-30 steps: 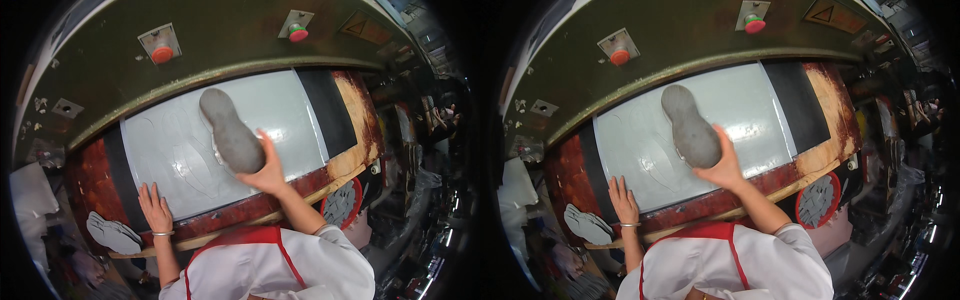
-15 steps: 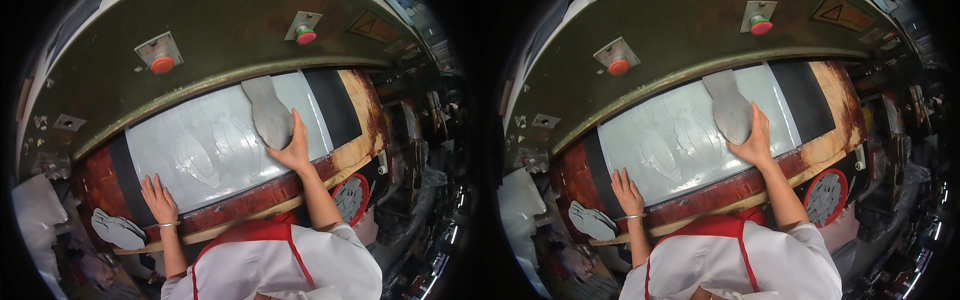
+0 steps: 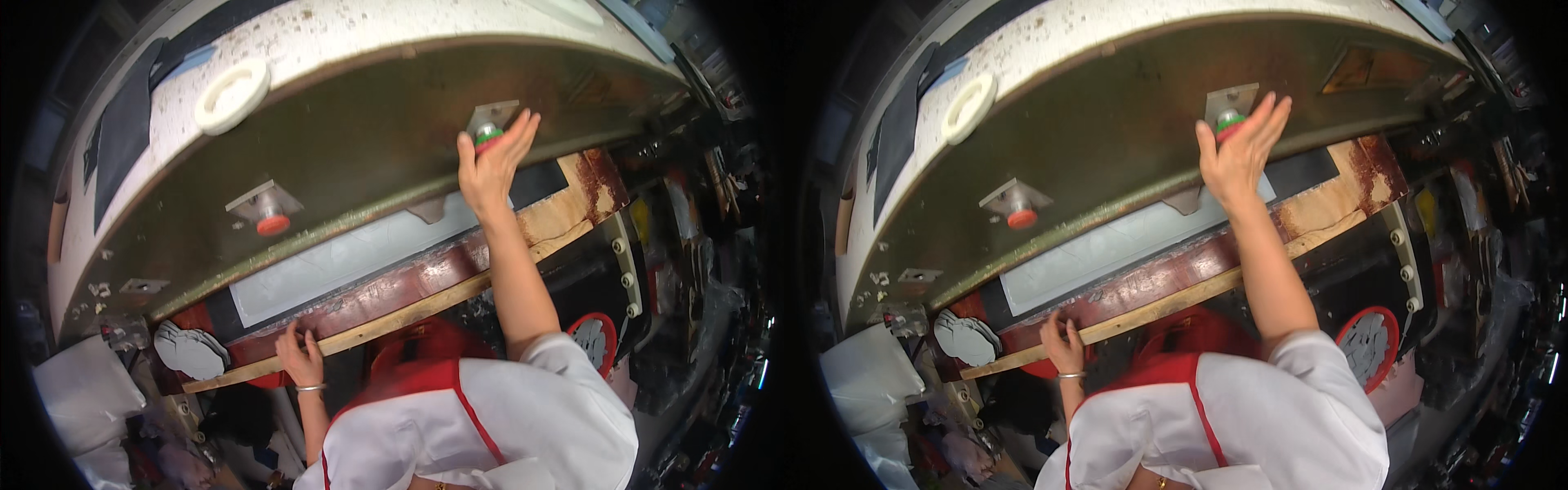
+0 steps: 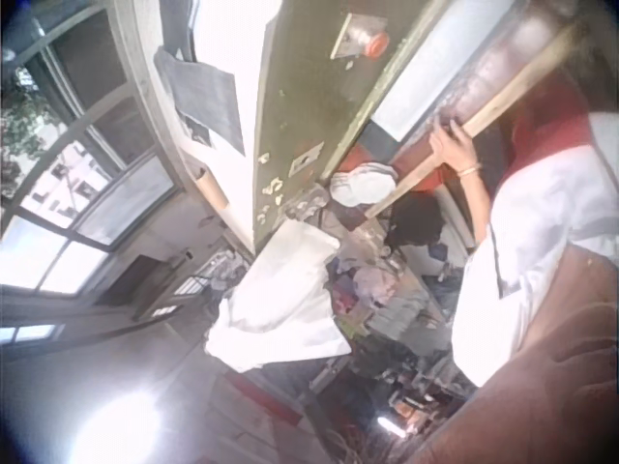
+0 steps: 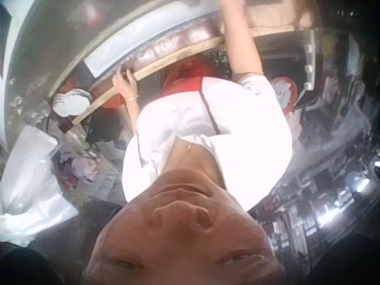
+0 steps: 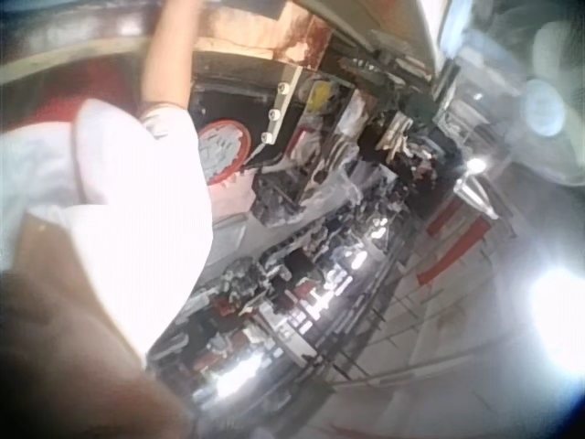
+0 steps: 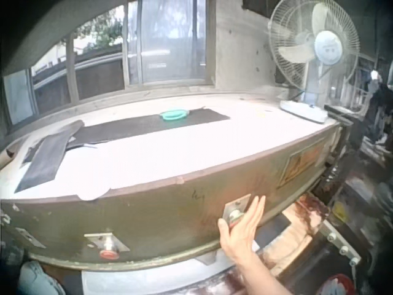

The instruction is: The person places sheets of gray foam onto a hydraulic cutting press, aligns a shoe-shaped template, and presses a button to cut out insoles. They remove the cut insoles, stack them, and repeat the process with new sheets.

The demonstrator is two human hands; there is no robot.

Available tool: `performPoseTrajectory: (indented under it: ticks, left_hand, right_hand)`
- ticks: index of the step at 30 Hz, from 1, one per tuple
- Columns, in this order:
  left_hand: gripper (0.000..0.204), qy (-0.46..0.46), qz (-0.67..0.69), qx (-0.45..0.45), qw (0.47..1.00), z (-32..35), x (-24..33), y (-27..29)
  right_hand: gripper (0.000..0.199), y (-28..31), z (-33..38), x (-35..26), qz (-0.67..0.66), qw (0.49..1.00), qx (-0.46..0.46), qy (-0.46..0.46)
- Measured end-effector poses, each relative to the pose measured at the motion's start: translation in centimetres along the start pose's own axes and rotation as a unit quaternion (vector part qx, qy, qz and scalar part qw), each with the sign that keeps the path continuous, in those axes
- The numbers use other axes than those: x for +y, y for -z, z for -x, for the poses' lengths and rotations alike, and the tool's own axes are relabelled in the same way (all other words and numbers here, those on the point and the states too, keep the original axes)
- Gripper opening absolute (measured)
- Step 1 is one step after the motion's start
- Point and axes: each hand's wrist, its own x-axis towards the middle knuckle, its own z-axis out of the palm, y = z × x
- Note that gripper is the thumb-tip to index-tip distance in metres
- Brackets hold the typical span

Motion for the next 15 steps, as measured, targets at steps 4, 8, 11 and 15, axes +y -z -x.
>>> performPoseTrajectory:
  ticks: [4,8,11,15]
  left_hand:
    - [0.019,0.032,-0.042,-0.005,0.999,-2.8,-1.4,-1.6]
    - [0.022,-0.023,-0.023,-0.031,0.999,-3.5,-1.4,-1.2]
    - [0.019,0.044,-0.038,-0.052,0.997,-3.1,-0.7,-0.7]
    - [0.009,0.025,-0.035,-0.043,0.998,-2.3,-0.3,-0.9]
  right_hand:
    - [0.100,-1.1,1.0,0.6,-0.011,1.000,0.006,0.005]
    - [0.097,-0.3,2.0,1.6,-0.023,0.999,-0.035,-0.013]
    - [0.094,2.2,5.4,1.0,-0.053,0.994,-0.081,-0.045]
    - [0.049,6.2,14.3,0.5,-0.102,0.920,-0.369,-0.089]
